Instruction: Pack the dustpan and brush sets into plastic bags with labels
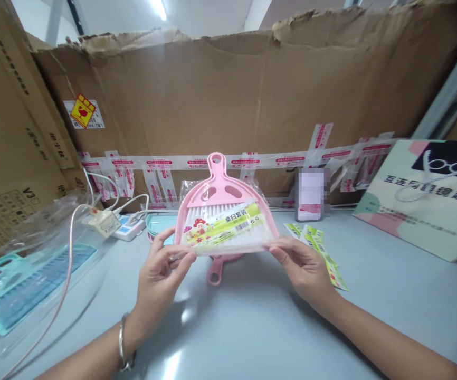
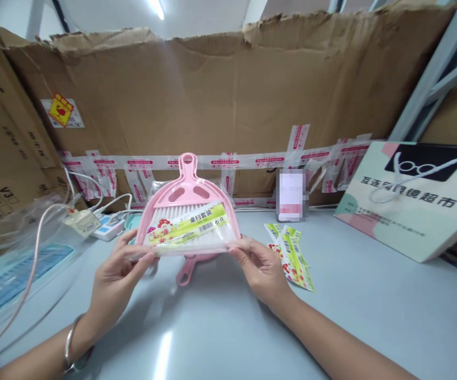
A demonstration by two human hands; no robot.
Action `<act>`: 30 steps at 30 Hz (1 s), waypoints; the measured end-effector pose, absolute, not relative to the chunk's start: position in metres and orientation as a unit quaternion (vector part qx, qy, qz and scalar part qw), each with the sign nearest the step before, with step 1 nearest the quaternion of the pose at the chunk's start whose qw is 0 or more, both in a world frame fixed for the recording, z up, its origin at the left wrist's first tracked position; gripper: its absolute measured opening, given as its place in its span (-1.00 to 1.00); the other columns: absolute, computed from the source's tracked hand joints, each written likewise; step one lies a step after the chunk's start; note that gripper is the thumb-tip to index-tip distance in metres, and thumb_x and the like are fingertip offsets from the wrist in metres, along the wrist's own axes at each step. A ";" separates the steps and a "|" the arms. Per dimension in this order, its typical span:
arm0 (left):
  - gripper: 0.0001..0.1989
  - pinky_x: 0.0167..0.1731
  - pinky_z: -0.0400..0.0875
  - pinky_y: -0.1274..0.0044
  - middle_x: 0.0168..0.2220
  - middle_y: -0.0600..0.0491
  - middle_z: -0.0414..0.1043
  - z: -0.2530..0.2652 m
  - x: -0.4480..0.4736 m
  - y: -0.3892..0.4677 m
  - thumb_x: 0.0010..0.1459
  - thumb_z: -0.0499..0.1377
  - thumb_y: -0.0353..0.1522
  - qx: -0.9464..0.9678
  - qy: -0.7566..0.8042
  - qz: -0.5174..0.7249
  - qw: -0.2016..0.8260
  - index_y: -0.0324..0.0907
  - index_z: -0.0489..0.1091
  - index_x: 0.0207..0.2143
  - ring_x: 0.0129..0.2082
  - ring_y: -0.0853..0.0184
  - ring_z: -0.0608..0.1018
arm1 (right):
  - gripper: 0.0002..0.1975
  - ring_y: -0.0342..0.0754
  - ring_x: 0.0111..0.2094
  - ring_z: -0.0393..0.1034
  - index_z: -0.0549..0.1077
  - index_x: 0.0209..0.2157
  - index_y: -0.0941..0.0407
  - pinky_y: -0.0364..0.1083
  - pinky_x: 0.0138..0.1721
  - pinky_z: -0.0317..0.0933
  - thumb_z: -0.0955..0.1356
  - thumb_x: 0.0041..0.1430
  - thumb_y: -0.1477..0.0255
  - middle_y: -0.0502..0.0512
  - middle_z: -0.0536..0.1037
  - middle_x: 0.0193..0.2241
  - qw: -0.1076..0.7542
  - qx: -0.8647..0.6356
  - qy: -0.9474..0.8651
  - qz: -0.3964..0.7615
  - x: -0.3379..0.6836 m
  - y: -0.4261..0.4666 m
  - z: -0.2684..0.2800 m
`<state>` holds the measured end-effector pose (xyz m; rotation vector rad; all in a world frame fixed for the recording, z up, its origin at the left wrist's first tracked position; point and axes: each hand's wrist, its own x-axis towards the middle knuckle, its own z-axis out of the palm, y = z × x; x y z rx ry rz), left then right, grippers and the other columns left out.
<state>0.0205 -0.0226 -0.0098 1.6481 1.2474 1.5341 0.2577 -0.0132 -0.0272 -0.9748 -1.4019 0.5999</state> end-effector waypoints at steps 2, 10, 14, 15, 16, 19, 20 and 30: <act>-0.88 -0.38 0.51 0.54 -0.10 -0.06 0.35 -0.013 0.019 -0.021 0.03 0.19 -0.30 0.625 0.454 0.564 0.293 -0.13 0.49 -0.43 0.15 0.09 0.18 | -0.88 -0.04 -0.43 0.40 0.50 -0.53 0.03 -0.08 -0.31 0.29 0.40 -0.05 0.29 0.04 0.53 -0.53 0.629 -0.410 -0.618 0.234 0.258 -0.012 -0.028; -0.85 -0.29 0.49 0.50 -0.26 -0.07 0.42 -0.020 0.018 -0.014 0.09 0.13 -0.31 0.666 0.429 0.575 0.205 -0.16 0.45 -0.44 0.11 0.14 0.26 | -0.90 -0.14 -0.48 0.37 0.46 -0.48 0.06 -0.18 -0.43 0.25 0.31 0.08 0.45 -0.01 0.48 -0.55 0.658 -0.323 -0.657 0.176 0.258 -0.007 -0.034; -0.84 -0.34 0.48 0.53 -0.11 -0.11 0.33 -0.018 0.021 -0.017 0.09 0.13 -0.33 0.649 0.432 0.581 0.234 -0.19 0.36 -0.51 0.14 0.11 0.22 | -0.84 -0.18 -0.51 0.28 0.36 -0.59 0.09 -0.19 -0.42 0.21 0.31 0.06 0.47 -0.06 0.37 -0.62 0.663 -0.333 -0.637 0.208 0.253 -0.008 -0.038; -0.83 -0.33 0.47 0.52 -0.08 -0.12 0.31 -0.018 0.022 -0.018 0.09 0.14 -0.33 0.648 0.431 0.582 0.237 -0.19 0.32 -0.53 0.14 0.11 0.22 | -0.81 -0.20 -0.53 0.24 0.32 -0.61 0.10 -0.21 -0.44 0.20 0.32 0.04 0.47 -0.08 0.31 -0.64 0.672 -0.338 -0.621 0.218 0.250 -0.008 -0.039; -0.82 -0.30 0.46 0.51 -0.05 -0.12 0.30 -0.019 0.023 -0.019 0.08 0.15 -0.35 0.650 0.428 0.582 0.238 -0.19 0.28 -0.55 0.14 0.11 0.23 | -0.79 -0.22 -0.55 0.20 0.28 -0.63 0.10 -0.22 -0.46 0.18 0.34 0.02 0.46 -0.09 0.27 -0.65 0.685 -0.344 -0.600 0.229 0.248 -0.008 -0.040; -0.78 -0.17 0.42 0.43 -0.01 -0.10 0.26 -0.024 0.025 -0.019 0.07 0.17 -0.39 0.667 0.408 0.582 0.224 -0.19 0.20 -0.58 0.11 0.14 0.27 | -0.73 -0.25 -0.57 0.15 0.17 -0.58 0.09 -0.25 -0.49 0.15 0.40 -0.07 0.46 -0.14 0.20 -0.61 0.736 -0.357 -0.511 0.263 0.241 -0.007 -0.043; -0.78 -0.13 0.40 0.39 -0.01 -0.10 0.25 -0.026 0.025 -0.019 0.07 0.17 -0.40 0.674 0.402 0.581 0.216 -0.19 0.19 -0.58 0.10 0.14 0.28 | -0.70 -0.25 -0.55 0.19 0.15 -0.53 0.07 -0.25 -0.47 0.17 0.42 -0.10 0.45 -0.15 0.23 -0.59 0.747 -0.357 -0.482 0.285 0.239 -0.007 -0.042; -0.78 -0.16 0.43 0.35 -0.03 -0.06 0.25 -0.032 0.031 -0.012 0.03 0.18 -0.34 0.623 0.405 0.584 0.327 -0.14 0.13 -0.39 0.00 0.19 0.40 | -0.55 0.01 -0.15 0.38 0.26 -0.14 0.10 0.00 -0.06 0.21 0.40 -0.06 0.24 0.16 0.48 -0.16 0.603 -0.357 -0.486 0.522 0.241 -0.006 -0.039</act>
